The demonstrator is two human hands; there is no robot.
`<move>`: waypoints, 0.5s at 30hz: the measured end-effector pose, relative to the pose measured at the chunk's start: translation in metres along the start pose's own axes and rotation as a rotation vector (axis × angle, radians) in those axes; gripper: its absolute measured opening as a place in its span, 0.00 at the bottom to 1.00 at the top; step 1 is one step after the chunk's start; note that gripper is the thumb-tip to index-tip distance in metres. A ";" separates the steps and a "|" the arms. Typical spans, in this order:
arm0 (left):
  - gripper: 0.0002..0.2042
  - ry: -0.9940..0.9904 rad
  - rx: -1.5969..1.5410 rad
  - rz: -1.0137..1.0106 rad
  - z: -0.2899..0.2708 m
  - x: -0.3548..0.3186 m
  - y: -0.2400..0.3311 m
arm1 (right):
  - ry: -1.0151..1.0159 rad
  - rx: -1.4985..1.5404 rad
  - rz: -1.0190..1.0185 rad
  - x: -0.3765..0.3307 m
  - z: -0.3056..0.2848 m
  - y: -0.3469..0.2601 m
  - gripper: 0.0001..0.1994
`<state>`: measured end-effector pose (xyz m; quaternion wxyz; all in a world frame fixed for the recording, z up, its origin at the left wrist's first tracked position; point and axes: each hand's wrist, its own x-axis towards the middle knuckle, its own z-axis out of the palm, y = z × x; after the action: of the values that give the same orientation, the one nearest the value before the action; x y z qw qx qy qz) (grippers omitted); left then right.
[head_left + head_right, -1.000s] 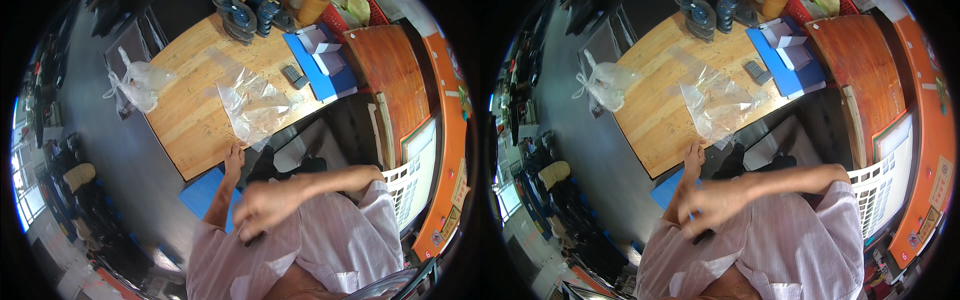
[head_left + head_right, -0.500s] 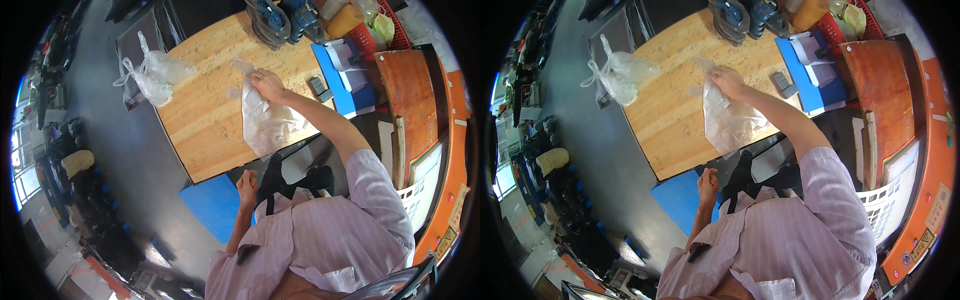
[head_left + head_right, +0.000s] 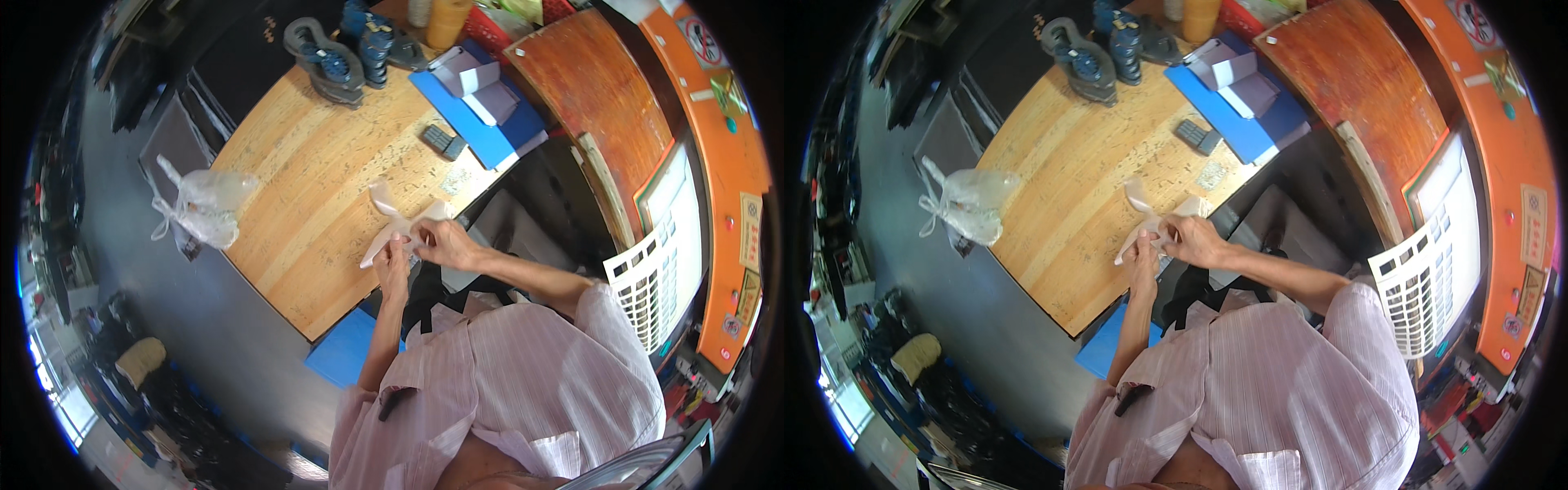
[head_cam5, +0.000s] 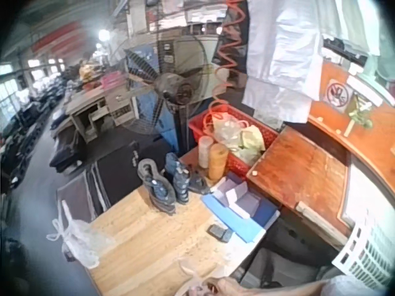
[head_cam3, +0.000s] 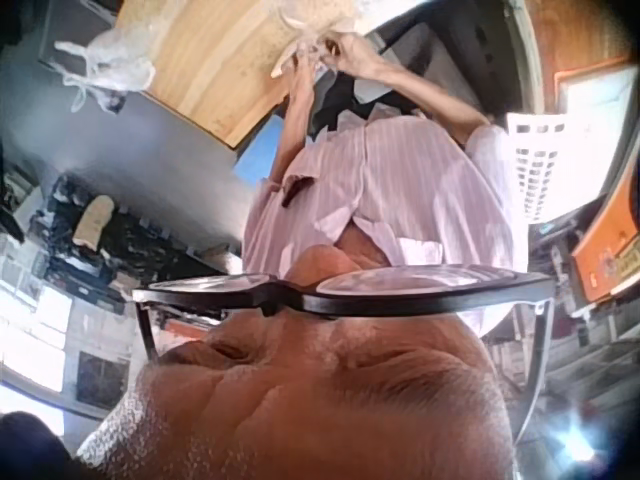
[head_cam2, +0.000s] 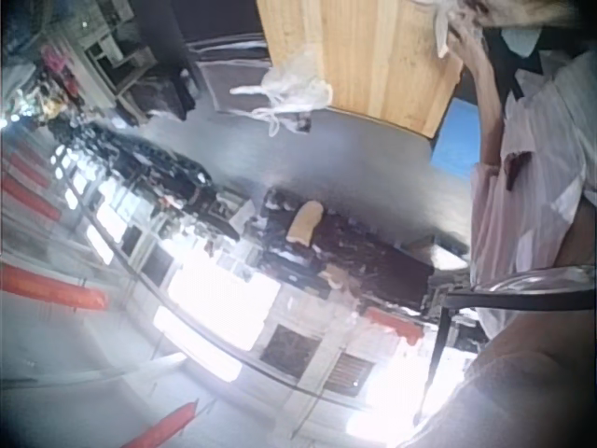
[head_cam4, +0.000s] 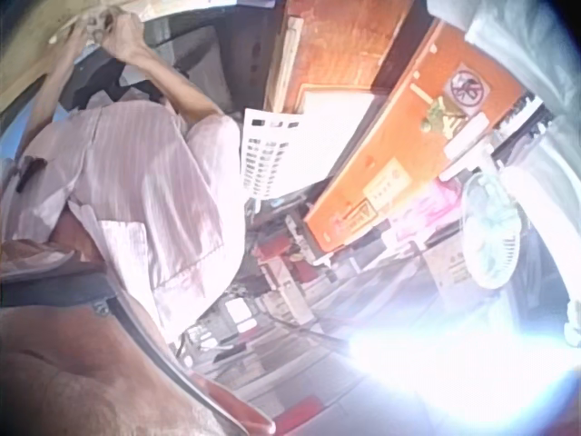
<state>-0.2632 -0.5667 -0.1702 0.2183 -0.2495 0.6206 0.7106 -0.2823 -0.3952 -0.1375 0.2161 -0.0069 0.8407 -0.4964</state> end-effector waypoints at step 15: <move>0.18 -0.260 0.141 0.084 0.054 -0.037 0.019 | 0.361 0.181 -0.039 -0.083 -0.024 -0.019 0.27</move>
<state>-0.2511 -0.5158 -0.1266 0.2839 -0.1135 0.6453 0.7001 -0.2202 -0.3663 -0.0821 0.0520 0.0855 0.8174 -0.5673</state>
